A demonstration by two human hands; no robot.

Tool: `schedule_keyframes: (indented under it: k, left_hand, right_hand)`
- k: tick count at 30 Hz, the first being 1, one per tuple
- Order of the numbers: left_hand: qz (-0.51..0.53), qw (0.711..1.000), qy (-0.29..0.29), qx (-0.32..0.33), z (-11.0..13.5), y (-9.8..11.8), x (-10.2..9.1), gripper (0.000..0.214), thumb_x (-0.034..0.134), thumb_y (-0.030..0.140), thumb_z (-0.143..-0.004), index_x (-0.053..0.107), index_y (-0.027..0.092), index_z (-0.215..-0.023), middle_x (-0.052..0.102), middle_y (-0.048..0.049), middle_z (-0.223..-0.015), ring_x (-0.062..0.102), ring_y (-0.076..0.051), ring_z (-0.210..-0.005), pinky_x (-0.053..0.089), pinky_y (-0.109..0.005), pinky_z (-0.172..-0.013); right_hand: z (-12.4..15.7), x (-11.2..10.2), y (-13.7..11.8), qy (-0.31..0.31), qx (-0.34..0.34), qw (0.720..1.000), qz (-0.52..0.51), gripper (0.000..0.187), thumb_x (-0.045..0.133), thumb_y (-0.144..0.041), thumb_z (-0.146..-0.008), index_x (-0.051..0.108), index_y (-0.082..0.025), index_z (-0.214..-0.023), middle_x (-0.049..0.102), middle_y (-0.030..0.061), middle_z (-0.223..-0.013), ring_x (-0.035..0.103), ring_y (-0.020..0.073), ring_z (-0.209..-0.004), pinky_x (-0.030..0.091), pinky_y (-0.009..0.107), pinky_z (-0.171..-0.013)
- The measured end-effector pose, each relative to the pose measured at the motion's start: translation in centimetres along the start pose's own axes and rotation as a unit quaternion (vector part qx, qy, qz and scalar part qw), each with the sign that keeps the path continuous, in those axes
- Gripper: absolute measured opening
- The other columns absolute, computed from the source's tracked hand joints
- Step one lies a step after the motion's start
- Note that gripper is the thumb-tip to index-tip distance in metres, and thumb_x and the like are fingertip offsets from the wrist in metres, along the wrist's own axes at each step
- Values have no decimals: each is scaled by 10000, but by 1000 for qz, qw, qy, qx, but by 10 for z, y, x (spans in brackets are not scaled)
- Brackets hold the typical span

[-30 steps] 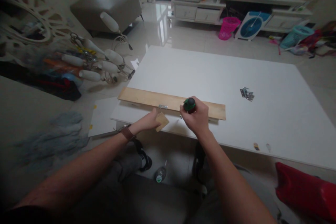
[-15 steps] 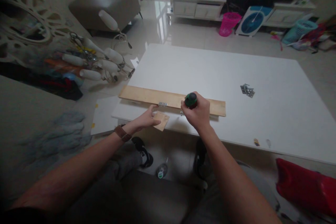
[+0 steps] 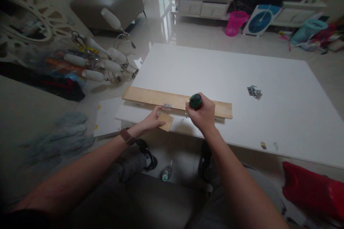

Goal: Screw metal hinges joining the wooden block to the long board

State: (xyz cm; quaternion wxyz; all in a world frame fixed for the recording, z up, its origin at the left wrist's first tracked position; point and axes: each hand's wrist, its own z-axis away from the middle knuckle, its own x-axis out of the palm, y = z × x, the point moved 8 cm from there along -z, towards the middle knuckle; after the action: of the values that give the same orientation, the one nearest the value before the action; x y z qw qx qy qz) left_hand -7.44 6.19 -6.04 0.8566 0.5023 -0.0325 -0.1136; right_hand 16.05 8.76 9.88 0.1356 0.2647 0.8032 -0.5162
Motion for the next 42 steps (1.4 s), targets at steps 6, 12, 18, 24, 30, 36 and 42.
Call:
schedule_keyframes:
  k: [6, 12, 18, 24, 30, 36, 42]
  left_hand:
    - [36, 998, 36, 32, -3, 4, 0, 679, 755, 85, -687, 445, 246, -1270, 712, -47, -1090, 701, -159, -834, 523, -245, -722]
    - [48, 994, 86, 38, 1, 8, -2, 655, 737, 94, -685, 423, 250, -1238, 704, -51, -1098, 708, -189, -910, 547, -268, -751]
    - [11, 992, 109, 63, 3, 17, -4, 831, 736, 104, -695, 402, 249, -1442, 689, -88, -1199, 714, -222, -1004, 569, -290, -790]
    - [34, 993, 88, 71, 0, 21, 2, 872, 711, 99, -717, 435, 209, -1537, 680, -126, -1283, 706, -239, -1063, 596, -333, -868]
    - [42, 993, 77, 82, -4, 21, 2, 719, 701, 118, -719, 463, 232, -1388, 691, -77, -1186, 707, -210, -995, 586, -301, -810]
    - [42, 992, 74, 92, -6, 18, 0, 635, 705, 126, -671, 406, 264, -1214, 669, -16, -1045, 695, -178, -870, 532, -249, -714]
    - [59, 991, 109, 44, -16, -1, -2, 657, 710, 145, -645, 312, 290, -1147, 704, -27, -1098, 706, -174, -848, 535, -280, -744]
  right_hand:
    - [1, 1, 0, -3, 5, 1000, 0, 147, 712, -325, -793, 604, -243, -738, 624, -31, -660, 535, 143, -580, 453, 322, -611]
    - [0, 3, 1, -7, 6, 1000, -2, 155, 702, -334, -799, 596, -240, -735, 600, -35, -649, 518, 139, -575, 431, 320, -604]
    - [1, 3, 1, -8, -4, 1000, 1, 150, 708, -328, -805, 602, -241, -744, 609, -39, -662, 527, 141, -582, 444, 322, -619]
    - [1, 2, -3, -3, -11, 1000, 7, 158, 706, -327, -804, 597, -246, -723, 609, -39, -644, 525, 143, -568, 442, 322, -606]
    - [1, 2, -3, -5, -4, 1000, 4, 155, 709, -333, -797, 602, -246, -727, 620, -34, -649, 530, 145, -570, 448, 327, -604]
    - [1, 3, -4, 0, -20, 1000, -5, 134, 718, -315, -820, 624, -238, -762, 625, -36, -668, 535, 135, -567, 453, 317, -591]
    - [3, -5, -14, 43, -44, 998, -23, 96, 719, -301, -824, 646, -244, -800, 672, -20, -711, 569, 145, -583, 478, 323, -579]
